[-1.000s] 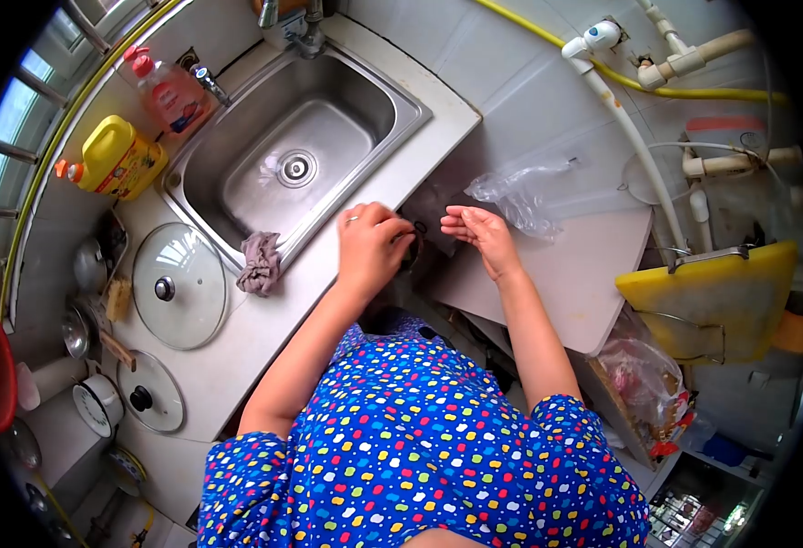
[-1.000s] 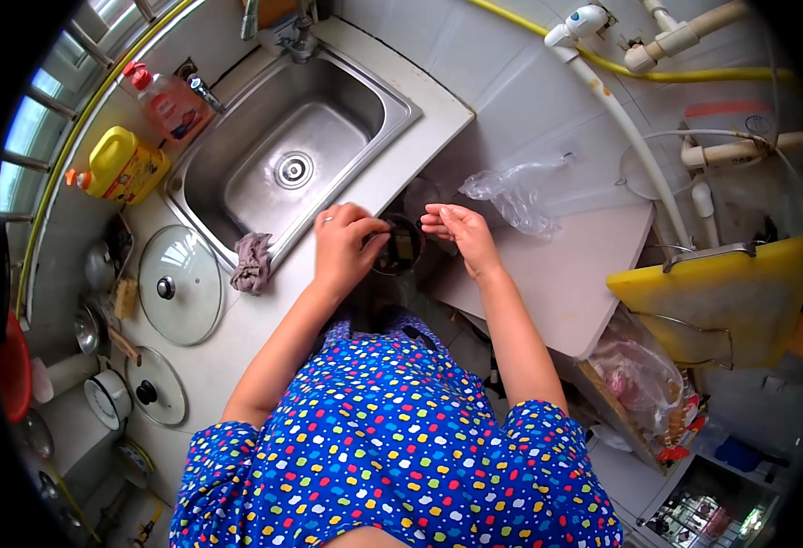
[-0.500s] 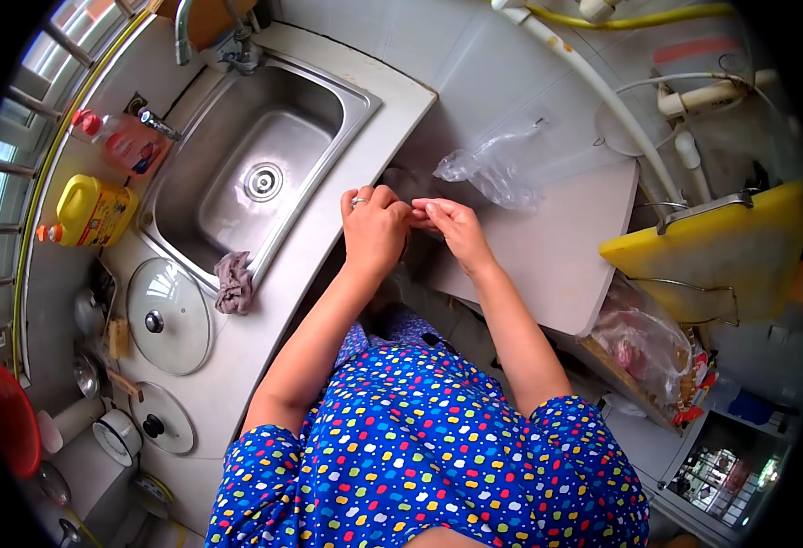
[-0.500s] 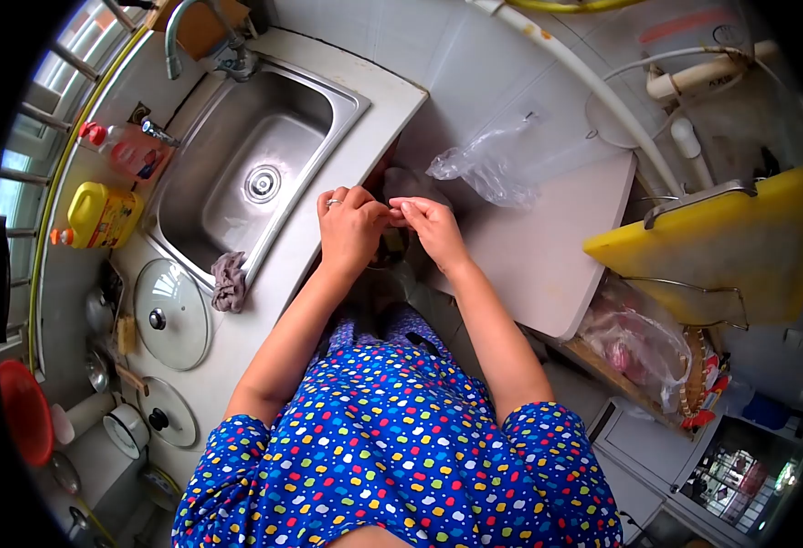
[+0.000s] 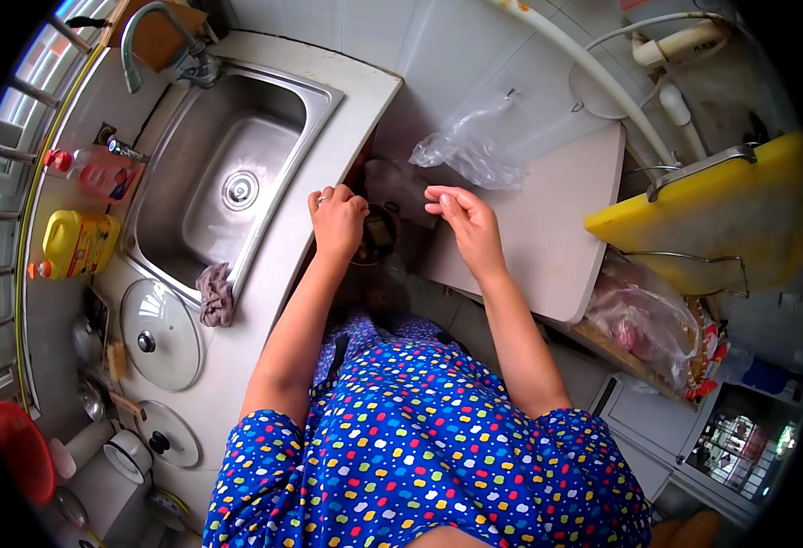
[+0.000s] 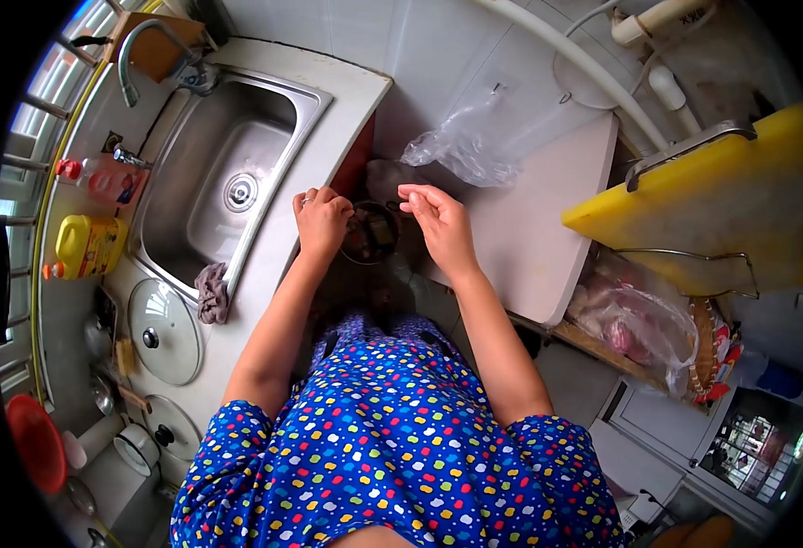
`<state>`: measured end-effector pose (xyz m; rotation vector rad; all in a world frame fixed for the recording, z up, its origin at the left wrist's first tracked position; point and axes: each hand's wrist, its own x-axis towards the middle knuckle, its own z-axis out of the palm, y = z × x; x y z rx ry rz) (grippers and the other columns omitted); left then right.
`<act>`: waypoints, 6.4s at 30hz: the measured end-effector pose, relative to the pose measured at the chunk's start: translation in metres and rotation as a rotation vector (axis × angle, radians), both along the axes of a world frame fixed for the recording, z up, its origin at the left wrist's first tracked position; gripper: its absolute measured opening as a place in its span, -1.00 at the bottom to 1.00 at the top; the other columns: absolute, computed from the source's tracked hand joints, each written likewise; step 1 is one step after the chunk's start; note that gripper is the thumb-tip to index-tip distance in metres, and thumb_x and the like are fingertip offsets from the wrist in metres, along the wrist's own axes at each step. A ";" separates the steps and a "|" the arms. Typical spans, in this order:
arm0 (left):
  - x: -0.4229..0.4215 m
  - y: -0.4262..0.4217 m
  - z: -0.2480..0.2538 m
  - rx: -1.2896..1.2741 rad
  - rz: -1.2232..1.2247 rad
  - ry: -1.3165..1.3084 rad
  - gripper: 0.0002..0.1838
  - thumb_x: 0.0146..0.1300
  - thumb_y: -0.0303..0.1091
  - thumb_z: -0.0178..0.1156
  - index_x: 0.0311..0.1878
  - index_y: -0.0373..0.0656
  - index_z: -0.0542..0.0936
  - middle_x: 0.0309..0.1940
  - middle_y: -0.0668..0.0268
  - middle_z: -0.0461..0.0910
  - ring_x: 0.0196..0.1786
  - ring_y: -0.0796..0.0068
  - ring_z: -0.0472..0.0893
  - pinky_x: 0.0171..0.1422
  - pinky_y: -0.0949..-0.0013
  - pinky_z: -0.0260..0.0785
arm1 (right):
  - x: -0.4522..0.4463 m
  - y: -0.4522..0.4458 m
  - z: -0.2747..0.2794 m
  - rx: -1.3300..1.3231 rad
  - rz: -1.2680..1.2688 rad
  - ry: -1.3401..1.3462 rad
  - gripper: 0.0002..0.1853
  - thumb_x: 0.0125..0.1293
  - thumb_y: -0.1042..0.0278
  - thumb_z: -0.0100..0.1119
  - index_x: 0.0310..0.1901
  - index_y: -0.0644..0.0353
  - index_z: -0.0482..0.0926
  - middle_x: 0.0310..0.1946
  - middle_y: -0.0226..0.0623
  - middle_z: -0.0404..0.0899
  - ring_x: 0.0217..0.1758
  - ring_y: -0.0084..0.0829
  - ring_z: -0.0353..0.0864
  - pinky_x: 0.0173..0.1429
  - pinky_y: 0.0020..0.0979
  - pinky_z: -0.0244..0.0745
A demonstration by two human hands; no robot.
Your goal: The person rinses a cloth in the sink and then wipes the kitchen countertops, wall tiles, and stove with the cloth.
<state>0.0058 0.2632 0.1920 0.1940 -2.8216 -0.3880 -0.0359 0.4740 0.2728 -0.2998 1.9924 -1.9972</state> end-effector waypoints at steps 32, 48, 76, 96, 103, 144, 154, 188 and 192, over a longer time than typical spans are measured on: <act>-0.028 0.055 -0.055 -0.580 -0.468 -0.669 -0.68 0.19 -0.25 0.16 0.01 -0.04 0.59 0.14 0.23 0.50 0.30 0.23 0.35 0.55 -0.18 -0.18 | -0.006 0.002 -0.005 -0.986 -0.073 -0.707 -0.78 0.46 0.12 0.04 -0.27 0.05 0.51 -0.42 -0.44 0.48 -0.34 -0.49 0.41 -0.13 -0.41 0.37; 0.062 -0.019 0.041 2.623 -0.207 -0.017 -0.09 0.39 0.39 -0.44 0.40 -0.29 0.27 0.42 0.03 0.25 0.47 0.06 0.24 0.42 0.03 0.24 | -0.013 -0.044 -0.002 -0.954 -0.005 -0.752 -0.80 0.46 0.15 0.04 -0.21 0.07 0.52 -0.41 -0.44 0.46 -0.33 -0.49 0.42 -0.16 -0.42 0.36; 0.085 -0.055 0.065 0.715 -0.070 0.003 -0.26 0.16 -0.07 0.34 0.33 -0.26 0.35 0.17 0.01 0.49 0.26 -0.01 0.43 0.33 0.13 0.29 | 0.009 -0.125 0.073 0.556 0.275 0.548 -0.81 0.08 0.44 0.40 -0.22 0.16 0.74 -0.44 -0.36 0.51 -0.47 -0.52 0.52 -0.34 -0.49 0.47; 0.054 -0.001 0.048 0.117 -0.091 -0.070 -0.35 0.07 -0.14 0.32 0.21 -0.25 0.43 0.10 0.18 0.53 0.18 0.18 0.50 0.18 0.02 0.34 | 0.031 -0.080 0.058 0.668 0.361 0.871 -0.82 -0.07 0.40 0.42 -0.35 0.03 0.70 -0.43 -0.40 0.48 -0.29 -0.34 0.56 -0.20 -0.28 0.49; 0.051 0.009 0.046 0.068 -0.098 0.004 -0.37 0.05 -0.13 0.32 0.18 -0.24 0.46 0.02 0.20 0.56 0.12 0.18 0.52 0.14 0.05 0.33 | 0.024 -0.076 0.036 0.683 0.387 0.961 -0.92 -0.01 0.40 0.36 -0.44 0.05 0.64 -0.44 -0.42 0.48 -0.31 -0.35 0.55 -0.25 -0.28 0.45; 0.214 -0.002 -0.133 0.439 0.210 -0.772 -0.60 0.17 -0.21 0.29 0.09 -0.07 0.58 0.01 0.16 0.57 0.02 0.07 0.60 0.06 0.07 0.49 | -0.013 -0.044 -0.183 0.648 0.066 0.204 -0.94 0.09 0.40 0.39 -0.37 0.09 0.71 -0.41 -0.38 0.55 -0.43 -0.44 0.59 -0.32 -0.40 0.47; 0.191 -0.012 -0.354 0.845 0.279 -0.715 -0.62 0.27 -0.17 0.21 0.08 -0.15 0.60 0.08 0.09 0.57 0.11 0.17 0.57 0.17 0.19 0.42 | 0.004 -0.048 -0.262 0.566 -0.064 -0.075 -0.92 0.10 0.49 0.37 -0.34 0.19 0.72 -0.43 -0.33 0.55 -0.43 -0.50 0.57 -0.28 -0.48 0.47; 0.047 0.012 -0.384 1.554 0.965 -0.082 -0.74 0.13 -0.37 0.39 -0.12 -0.22 0.63 -0.25 0.35 0.64 -0.25 0.48 0.60 -0.15 0.37 0.44 | 0.013 -0.051 -0.329 0.226 -0.233 -0.363 -0.92 0.18 0.50 0.38 -0.28 0.23 0.70 -0.22 -0.44 0.44 -0.33 -0.64 0.46 -0.21 -0.57 0.41; 0.049 0.039 -0.328 1.660 0.903 0.039 -0.87 0.17 -0.41 0.35 -0.32 -0.13 0.56 -0.43 0.41 0.55 -0.42 0.57 0.52 -0.34 0.47 0.36 | 0.010 -0.054 -0.304 0.231 -0.242 -0.344 -0.90 0.16 0.47 0.41 -0.28 0.20 0.71 -0.18 -0.43 0.42 -0.25 -0.59 0.45 -0.12 -0.53 0.41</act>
